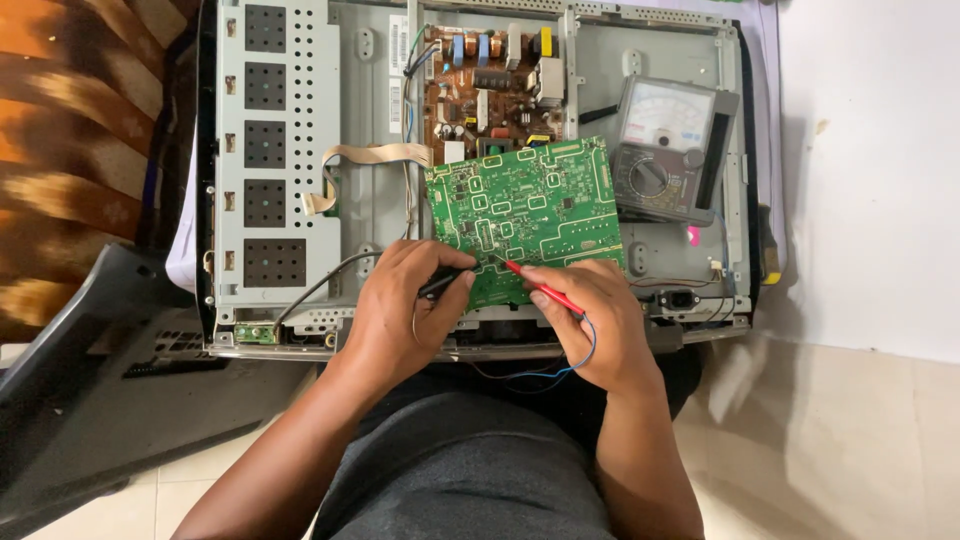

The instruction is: Test a circuit board with a multimeter during a TV repair

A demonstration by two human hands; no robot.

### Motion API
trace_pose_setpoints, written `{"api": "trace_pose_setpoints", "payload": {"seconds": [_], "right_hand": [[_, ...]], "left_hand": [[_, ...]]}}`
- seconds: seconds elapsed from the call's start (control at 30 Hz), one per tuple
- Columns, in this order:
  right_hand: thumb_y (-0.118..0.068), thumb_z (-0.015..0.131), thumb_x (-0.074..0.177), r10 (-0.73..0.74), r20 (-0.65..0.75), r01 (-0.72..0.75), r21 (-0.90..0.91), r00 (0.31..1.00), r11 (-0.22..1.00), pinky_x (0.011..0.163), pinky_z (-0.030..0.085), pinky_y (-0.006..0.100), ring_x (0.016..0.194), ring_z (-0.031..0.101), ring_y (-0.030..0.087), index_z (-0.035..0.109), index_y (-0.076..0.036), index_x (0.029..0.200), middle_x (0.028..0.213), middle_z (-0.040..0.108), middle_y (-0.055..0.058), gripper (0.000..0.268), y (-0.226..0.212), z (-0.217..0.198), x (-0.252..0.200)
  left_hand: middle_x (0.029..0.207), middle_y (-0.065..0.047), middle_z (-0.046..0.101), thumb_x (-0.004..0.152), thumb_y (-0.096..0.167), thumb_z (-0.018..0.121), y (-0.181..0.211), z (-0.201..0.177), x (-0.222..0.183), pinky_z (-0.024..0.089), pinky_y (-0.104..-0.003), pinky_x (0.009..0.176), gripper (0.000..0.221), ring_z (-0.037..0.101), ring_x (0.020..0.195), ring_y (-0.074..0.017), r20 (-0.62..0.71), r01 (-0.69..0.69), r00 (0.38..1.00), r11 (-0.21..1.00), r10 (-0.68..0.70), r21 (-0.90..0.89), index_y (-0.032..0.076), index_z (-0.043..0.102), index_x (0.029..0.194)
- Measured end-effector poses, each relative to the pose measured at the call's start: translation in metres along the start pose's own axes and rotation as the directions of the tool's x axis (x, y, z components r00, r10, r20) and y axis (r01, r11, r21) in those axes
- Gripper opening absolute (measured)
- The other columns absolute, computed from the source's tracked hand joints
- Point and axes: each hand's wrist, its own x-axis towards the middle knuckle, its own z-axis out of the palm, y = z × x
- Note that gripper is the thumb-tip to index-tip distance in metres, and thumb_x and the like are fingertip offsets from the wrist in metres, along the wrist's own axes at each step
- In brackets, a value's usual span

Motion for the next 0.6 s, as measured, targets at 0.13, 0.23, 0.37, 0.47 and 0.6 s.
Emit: {"api": "trace_pose_setpoints", "payload": {"seconds": [0.13,0.23,0.37,0.47,0.6], "right_hand": [[-0.011,0.071,0.097,-0.006,0.006,0.006,0.006,1.000,1.000,0.082,0.050,0.040,0.085,0.071,0.033,0.077,-0.007,0.112,0.101,0.079,0.009,0.017,-0.0025,-0.0015,0.0031],[-0.011,0.071,0.096,-0.012,0.003,0.012,0.013,1.000,1.000,0.082,0.050,0.040,0.084,0.071,0.033,0.077,-0.007,0.112,0.101,0.080,0.009,0.017,-0.0051,-0.0017,0.0047],[-0.012,0.071,0.097,-0.010,-0.003,0.010,0.018,1.000,1.000,0.082,0.050,0.040,0.084,0.071,0.033,0.077,-0.007,0.112,0.102,0.080,0.009,0.017,-0.0058,-0.0017,0.0049],[-0.012,0.070,0.097,-0.015,-0.002,0.015,0.011,1.000,1.000,0.083,0.050,0.039,0.085,0.072,0.032,0.077,-0.008,0.112,0.103,0.080,0.008,0.017,-0.0038,-0.0009,0.0033],[-0.013,0.069,0.098,-0.021,-0.002,0.021,0.005,1.000,1.000,0.084,0.050,0.039,0.085,0.072,0.032,0.077,-0.008,0.112,0.102,0.080,0.008,0.017,-0.0076,-0.0012,0.0060]], "left_hand": [[0.082,-0.013,0.071,0.093,0.012,0.074,0.0004,-0.0003,0.0011,0.057,-0.045,0.078,0.010,0.070,0.091,-0.0410,0.003,-0.019,1.000,1.000,0.019,0.005,0.011,0.073,0.102],[0.082,-0.012,0.071,0.092,0.012,0.074,-0.0006,-0.0001,0.0002,0.057,-0.044,0.077,0.010,0.070,0.090,-0.0405,0.007,-0.011,1.000,1.000,0.011,0.010,0.011,0.073,0.102],[0.083,-0.011,0.071,0.092,0.012,0.074,-0.0006,-0.0002,0.0000,0.057,-0.044,0.078,0.010,0.070,0.091,-0.0393,0.001,-0.016,1.000,1.000,0.016,0.017,0.012,0.074,0.102],[0.082,-0.012,0.070,0.092,0.012,0.074,0.0023,-0.0012,0.0007,0.057,-0.044,0.078,0.010,0.070,0.090,-0.0395,0.000,-0.009,1.000,1.000,0.009,0.009,0.011,0.073,0.102],[0.082,-0.014,0.070,0.093,0.011,0.073,0.0038,-0.0014,0.0015,0.057,-0.045,0.077,0.010,0.070,0.089,-0.0409,0.001,-0.012,1.000,1.000,0.012,-0.006,0.009,0.073,0.102]]}}
